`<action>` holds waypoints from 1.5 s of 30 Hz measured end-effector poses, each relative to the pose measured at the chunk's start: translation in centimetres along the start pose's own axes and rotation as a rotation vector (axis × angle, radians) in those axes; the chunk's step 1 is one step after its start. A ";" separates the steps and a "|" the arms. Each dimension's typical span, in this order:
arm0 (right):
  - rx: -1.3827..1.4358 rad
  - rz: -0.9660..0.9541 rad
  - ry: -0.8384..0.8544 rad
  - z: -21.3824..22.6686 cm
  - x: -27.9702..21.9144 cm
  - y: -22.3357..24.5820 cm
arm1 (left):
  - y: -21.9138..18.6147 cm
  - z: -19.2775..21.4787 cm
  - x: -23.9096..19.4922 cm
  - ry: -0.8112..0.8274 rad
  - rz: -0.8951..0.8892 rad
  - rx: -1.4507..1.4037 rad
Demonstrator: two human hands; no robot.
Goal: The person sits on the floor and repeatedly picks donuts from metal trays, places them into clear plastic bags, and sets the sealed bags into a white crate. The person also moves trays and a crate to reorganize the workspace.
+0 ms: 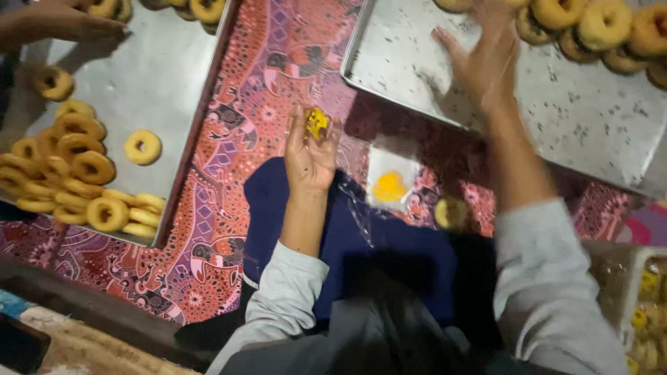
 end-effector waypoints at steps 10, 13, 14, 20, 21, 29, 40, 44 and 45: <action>-0.262 0.018 0.348 -5.9 6.8 1.0 | -0.6 2.3 3.6 -0.129 0.089 -0.340; 0.312 -0.306 0.662 -1.6 -0.2 4.5 | -0.6 2.3 5.0 -0.026 0.081 -0.423; 0.583 -0.246 0.676 0.4 -2.5 7.6 | -0.7 1.7 5.1 0.058 0.076 -0.409; 0.413 -0.139 0.434 6.1 -8.9 14.8 | 1.8 -0.7 1.3 0.235 -0.006 -0.325; 0.343 -0.140 0.390 6.3 -8.9 15.4 | 2.6 -1.3 0.3 0.283 -0.025 -0.243; 0.023 -0.131 0.100 10.0 -9.0 17.4 | 11.0 -2.1 -9.9 0.310 0.192 0.222; 0.571 -0.032 0.800 7.6 -14.8 18.3 | -1.5 -9.0 -21.3 0.890 -0.725 1.706; 0.442 0.079 0.684 9.6 -14.9 22.5 | -5.6 -6.3 -22.3 0.619 -0.606 1.381; 0.395 0.117 0.591 10.7 -14.6 23.6 | -6.6 -5.2 -22.1 0.546 -0.568 1.267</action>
Point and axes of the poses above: each hand's wrist, its own x-axis towards the middle knuckle, its own z-axis out of the back of the hand, y = z × x, the point moved 9 cm from there along x, towards the middle knuckle, and after that the axes turned 15 degrees about -x, right-handed, at the moved point
